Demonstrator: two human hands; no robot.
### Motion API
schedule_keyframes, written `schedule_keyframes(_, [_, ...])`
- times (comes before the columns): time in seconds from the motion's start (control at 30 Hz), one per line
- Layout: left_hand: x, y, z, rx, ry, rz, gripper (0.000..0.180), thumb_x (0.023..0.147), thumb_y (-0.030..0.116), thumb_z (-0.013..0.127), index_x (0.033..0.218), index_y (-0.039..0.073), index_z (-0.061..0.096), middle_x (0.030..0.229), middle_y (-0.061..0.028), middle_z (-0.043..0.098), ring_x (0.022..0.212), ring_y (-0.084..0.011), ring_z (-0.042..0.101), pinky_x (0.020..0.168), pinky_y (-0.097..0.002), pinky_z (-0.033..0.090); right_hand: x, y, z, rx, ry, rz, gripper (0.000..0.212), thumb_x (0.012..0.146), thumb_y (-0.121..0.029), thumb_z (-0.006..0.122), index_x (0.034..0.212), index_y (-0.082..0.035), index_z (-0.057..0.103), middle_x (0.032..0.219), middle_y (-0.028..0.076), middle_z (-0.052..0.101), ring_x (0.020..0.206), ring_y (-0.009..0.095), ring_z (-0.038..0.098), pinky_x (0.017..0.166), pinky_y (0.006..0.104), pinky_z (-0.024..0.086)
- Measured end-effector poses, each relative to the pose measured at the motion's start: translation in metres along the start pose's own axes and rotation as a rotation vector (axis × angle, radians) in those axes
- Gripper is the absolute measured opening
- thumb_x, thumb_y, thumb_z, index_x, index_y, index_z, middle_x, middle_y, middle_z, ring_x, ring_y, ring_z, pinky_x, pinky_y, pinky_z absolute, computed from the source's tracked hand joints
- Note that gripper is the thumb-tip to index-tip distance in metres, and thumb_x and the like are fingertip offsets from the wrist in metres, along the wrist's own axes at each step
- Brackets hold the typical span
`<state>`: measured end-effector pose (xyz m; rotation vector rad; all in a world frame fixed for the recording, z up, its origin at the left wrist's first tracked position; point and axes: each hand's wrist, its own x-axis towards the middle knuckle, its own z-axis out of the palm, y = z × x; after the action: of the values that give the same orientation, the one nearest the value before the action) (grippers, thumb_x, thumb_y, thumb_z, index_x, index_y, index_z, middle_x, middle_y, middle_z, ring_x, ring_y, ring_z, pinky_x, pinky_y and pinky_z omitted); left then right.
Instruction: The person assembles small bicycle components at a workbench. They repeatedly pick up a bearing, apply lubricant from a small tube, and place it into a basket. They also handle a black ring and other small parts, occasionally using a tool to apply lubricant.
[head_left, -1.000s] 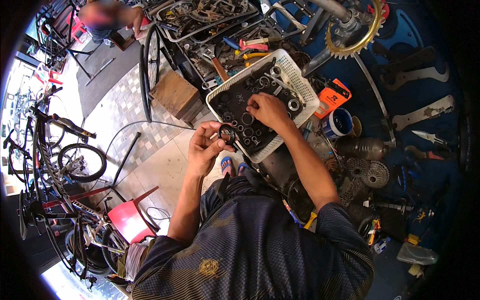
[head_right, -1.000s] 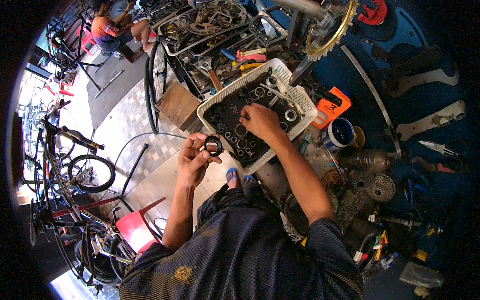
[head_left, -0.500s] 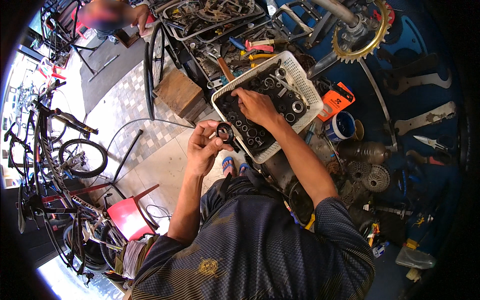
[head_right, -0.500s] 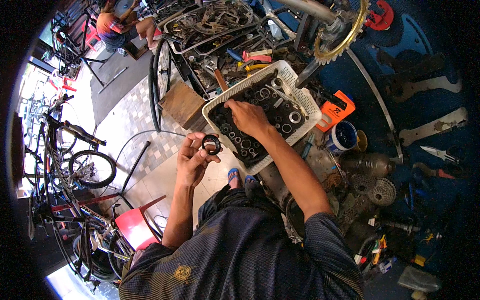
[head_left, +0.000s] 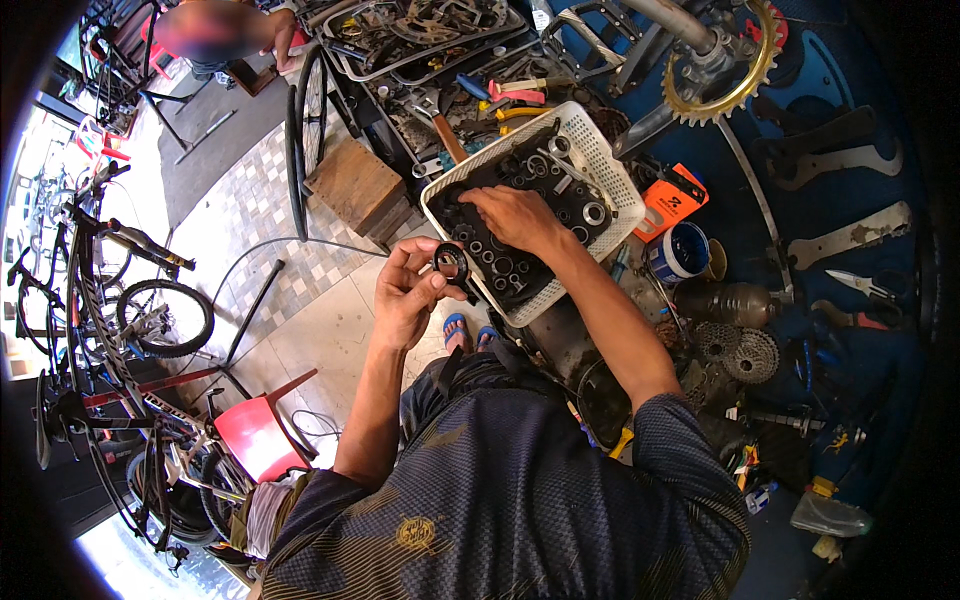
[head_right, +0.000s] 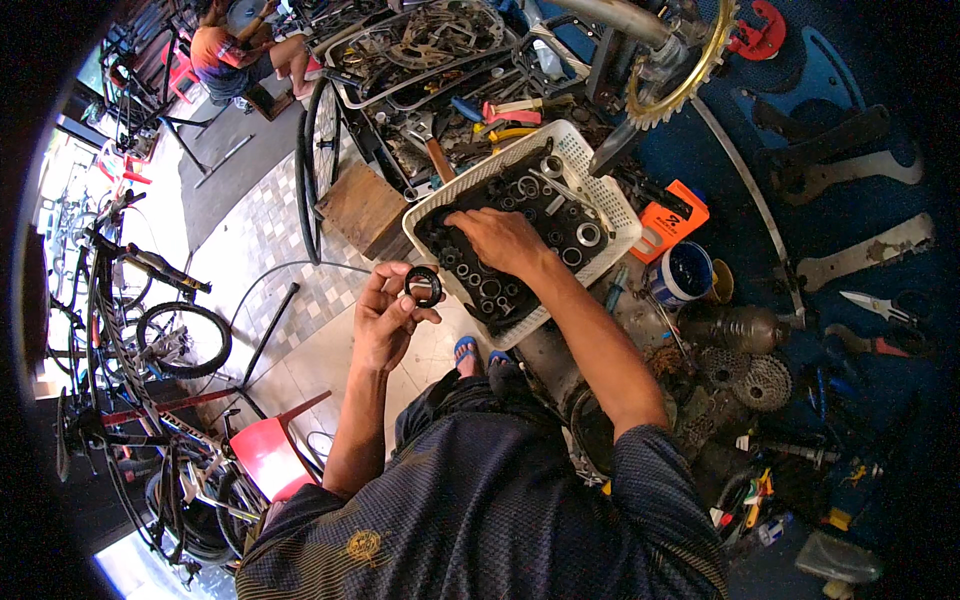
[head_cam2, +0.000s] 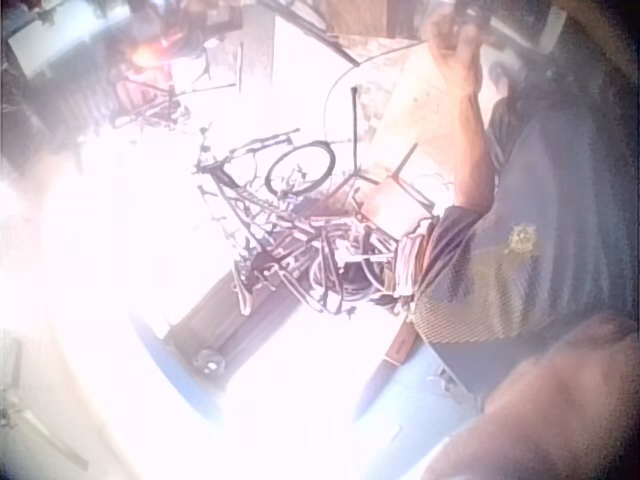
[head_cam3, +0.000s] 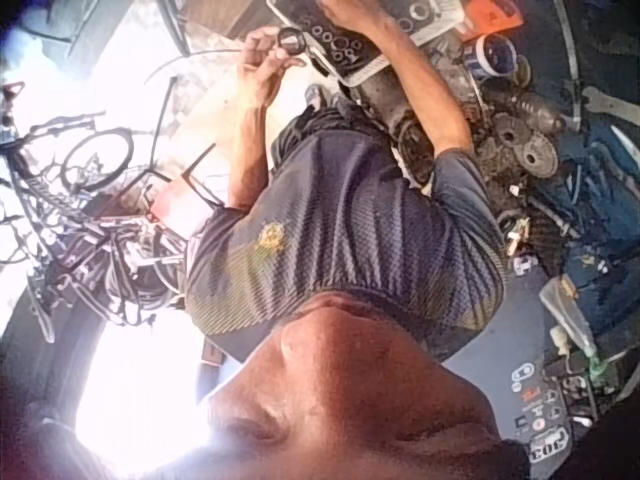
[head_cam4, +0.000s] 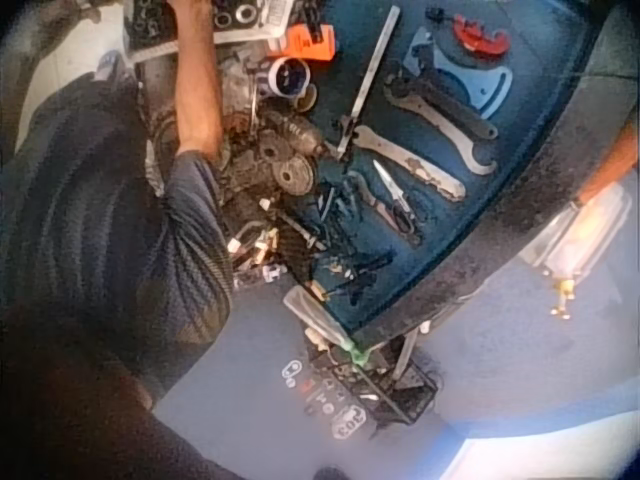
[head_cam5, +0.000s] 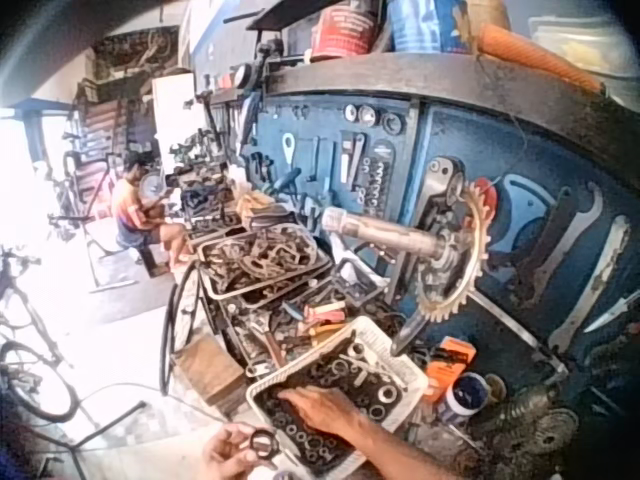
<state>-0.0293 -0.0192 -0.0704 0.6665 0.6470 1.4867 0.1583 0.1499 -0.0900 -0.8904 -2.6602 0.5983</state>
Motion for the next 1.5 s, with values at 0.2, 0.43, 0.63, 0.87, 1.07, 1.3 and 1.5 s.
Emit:
schedule_keyframes(0.2, [-0.001, 0.0, 0.0, -0.017, 0.013, -0.008, 0.041, 0.096, 0.004, 0.067, 0.133, 0.006, 0.05, 0.131, -0.0204, 0.062, 0.108, -0.0301, 0.069, 0.08, -0.0387, 0.064, -0.001, 0.0, -0.001, 0.005, -0.012, 0.026, 0.049, 0.086, -0.004, 0.066, 0.133, -0.016, 0.058, 0.107, 0.011, 0.069, 0.099, 0.035, 0.069, 0.08, 0.0477, 0.058])
schedule_keyframes(0.43, [-0.002, -0.002, -0.003, -0.011, 0.014, -0.002, 0.04, 0.097, 0.004, 0.067, 0.133, 0.006, 0.05, 0.13, -0.0201, 0.062, 0.108, -0.0297, 0.069, 0.08, -0.0389, 0.064, 0.0, 0.002, 0.001, 0.001, -0.083, 0.07, 0.053, 0.086, -0.004, 0.066, 0.136, -0.014, 0.053, 0.109, 0.015, 0.07, 0.099, 0.038, 0.07, 0.08, 0.0497, 0.058])
schedule_keyframes(0.63, [-0.003, -0.003, -0.003, -0.011, 0.018, -0.003, 0.04, 0.097, 0.004, 0.066, 0.134, 0.006, 0.05, 0.129, -0.0204, 0.062, 0.108, -0.0303, 0.069, 0.079, -0.0388, 0.064, 0.003, 0.002, 0.001, 0.021, -0.079, 0.085, 0.054, 0.086, -0.005, 0.065, 0.138, -0.012, 0.051, 0.11, 0.016, 0.071, 0.099, 0.039, 0.07, 0.079, 0.051, 0.058])
schedule_keyframes(0.87, [-0.005, -0.003, -0.005, -0.011, 0.034, -0.007, 0.04, 0.097, 0.004, 0.066, 0.134, 0.006, 0.05, 0.127, -0.0193, 0.063, 0.108, -0.0297, 0.069, 0.079, -0.0383, 0.064, 0.002, -0.005, -0.003, -0.01, -0.031, 0.021, 0.057, 0.087, -0.003, 0.063, 0.142, -0.016, 0.052, 0.11, 0.011, 0.069, 0.1, 0.036, 0.069, 0.079, 0.0481, 0.059])
schedule_keyframes(1.07, [-0.004, -0.001, -0.004, -0.014, 0.029, -0.005, 0.04, 0.097, 0.004, 0.066, 0.134, 0.007, 0.05, 0.126, -0.0185, 0.063, 0.108, -0.0287, 0.069, 0.079, -0.0378, 0.064, 0.003, -0.006, -0.007, -0.057, -0.078, -0.035, 0.055, 0.088, -0.003, 0.06, 0.14, -0.018, 0.055, 0.108, 0.008, 0.069, 0.1, 0.032, 0.069, 0.078, 0.0471, 0.059])
schedule_keyframes(1.3, [-0.004, 0.0, -0.002, -0.018, 0.031, -0.007, 0.038, 0.097, 0.003, 0.066, 0.133, 0.007, 0.051, 0.127, -0.0187, 0.063, 0.108, -0.0286, 0.07, 0.078, -0.0379, 0.064, 0.004, -0.003, -0.009, -0.092, -0.086, -0.027, 0.053, 0.087, -0.004, 0.063, 0.138, -0.017, 0.056, 0.106, 0.008, 0.07, 0.101, 0.031, 0.069, 0.079, 0.0463, 0.059])
schedule_keyframes(1.5, [-0.004, -0.002, -0.003, -0.023, 0.028, -0.009, 0.039, 0.097, 0.004, 0.066, 0.133, 0.007, 0.05, 0.127, -0.0196, 0.062, 0.107, -0.03, 0.069, 0.078, -0.038, 0.064, 0.006, -0.003, -0.009, -0.076, -0.103, -0.013, 0.054, 0.084, -0.005, 0.065, 0.137, -0.014, 0.056, 0.108, 0.012, 0.07, 0.096, 0.035, 0.071, 0.078, 0.0486, 0.059])
